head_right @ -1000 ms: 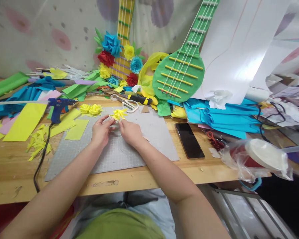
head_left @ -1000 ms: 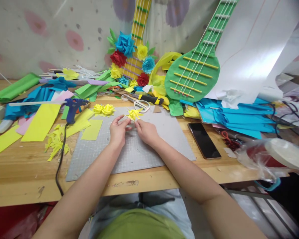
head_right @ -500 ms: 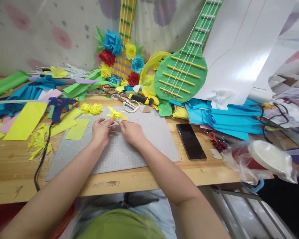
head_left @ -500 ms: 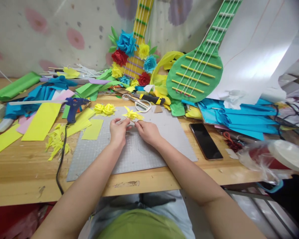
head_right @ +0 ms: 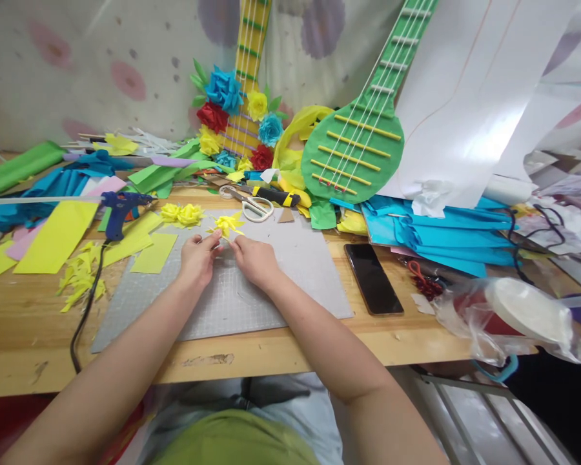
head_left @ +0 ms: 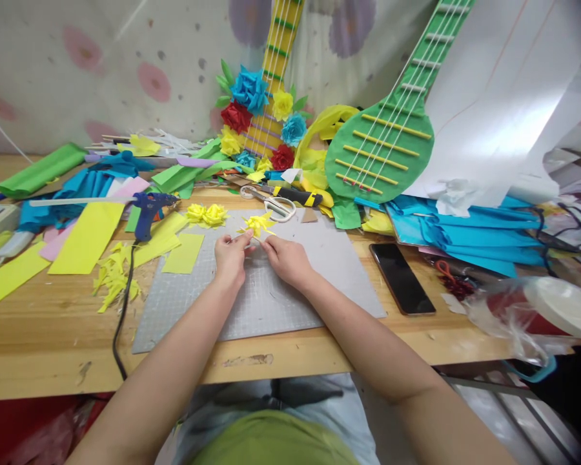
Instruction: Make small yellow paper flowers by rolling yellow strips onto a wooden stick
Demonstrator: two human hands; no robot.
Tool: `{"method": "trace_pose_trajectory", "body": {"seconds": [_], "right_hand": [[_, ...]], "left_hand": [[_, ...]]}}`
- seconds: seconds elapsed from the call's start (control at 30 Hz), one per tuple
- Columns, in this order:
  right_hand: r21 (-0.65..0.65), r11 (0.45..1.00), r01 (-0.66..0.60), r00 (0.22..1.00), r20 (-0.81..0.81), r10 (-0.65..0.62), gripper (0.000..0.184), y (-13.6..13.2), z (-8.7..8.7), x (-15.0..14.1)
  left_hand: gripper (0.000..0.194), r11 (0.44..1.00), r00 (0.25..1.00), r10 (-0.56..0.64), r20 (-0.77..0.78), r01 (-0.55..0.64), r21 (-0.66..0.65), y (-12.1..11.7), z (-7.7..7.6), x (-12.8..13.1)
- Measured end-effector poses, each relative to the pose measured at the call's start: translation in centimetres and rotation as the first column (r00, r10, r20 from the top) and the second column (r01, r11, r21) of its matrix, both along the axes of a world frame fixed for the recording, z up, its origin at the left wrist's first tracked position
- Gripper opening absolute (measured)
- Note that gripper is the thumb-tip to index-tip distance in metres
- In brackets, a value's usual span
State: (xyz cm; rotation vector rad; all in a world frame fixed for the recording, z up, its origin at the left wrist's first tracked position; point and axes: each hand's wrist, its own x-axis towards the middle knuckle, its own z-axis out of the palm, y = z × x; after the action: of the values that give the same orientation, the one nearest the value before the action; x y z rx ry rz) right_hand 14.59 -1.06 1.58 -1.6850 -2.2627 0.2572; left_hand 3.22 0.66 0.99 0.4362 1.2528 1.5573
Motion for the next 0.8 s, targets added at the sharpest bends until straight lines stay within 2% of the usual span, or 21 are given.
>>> {"method": "trace_pose_trajectory", "body": {"seconds": [0.27, 0.5, 0.63, 0.7, 0.8], "right_hand": [[-0.032, 0.999, -0.017, 1.0, 0.023, 0.018, 0.033, 0.07, 0.22, -0.1], [0.067, 0.997, 0.043, 0.991, -0.132, -0.034, 0.025, -0.04, -0.37, -0.11], [0.071, 0.997, 0.027, 0.991, -0.129, -0.017, 0.022, -0.16, -0.31, -0.31], [0.073, 0.997, 0.032, 0.993, -0.113, -0.024, 0.022, -0.14, -0.32, -0.3], [0.084, 0.994, 0.068, 0.993, -0.1, -0.059, 0.023, 0.02, -0.52, -0.05]], "left_hand": [[0.047, 1.0, 1.0, -0.005, -0.028, 0.004, -0.018, -0.12, 0.23, 0.01], [0.048, 1.0, 0.998, 0.006, -0.059, -0.005, 0.01, -0.05, -0.16, 0.02], [0.051, 1.0, 0.998, 0.029, -0.049, -0.03, -0.009, -0.16, 0.01, 0.03], [0.049, 0.999, 0.998, 0.032, -0.046, -0.033, -0.016, -0.33, 0.34, 0.02], [0.037, 0.999, 0.998, -0.039, -0.039, 0.038, -0.029, -0.54, 0.63, -0.03]]}}
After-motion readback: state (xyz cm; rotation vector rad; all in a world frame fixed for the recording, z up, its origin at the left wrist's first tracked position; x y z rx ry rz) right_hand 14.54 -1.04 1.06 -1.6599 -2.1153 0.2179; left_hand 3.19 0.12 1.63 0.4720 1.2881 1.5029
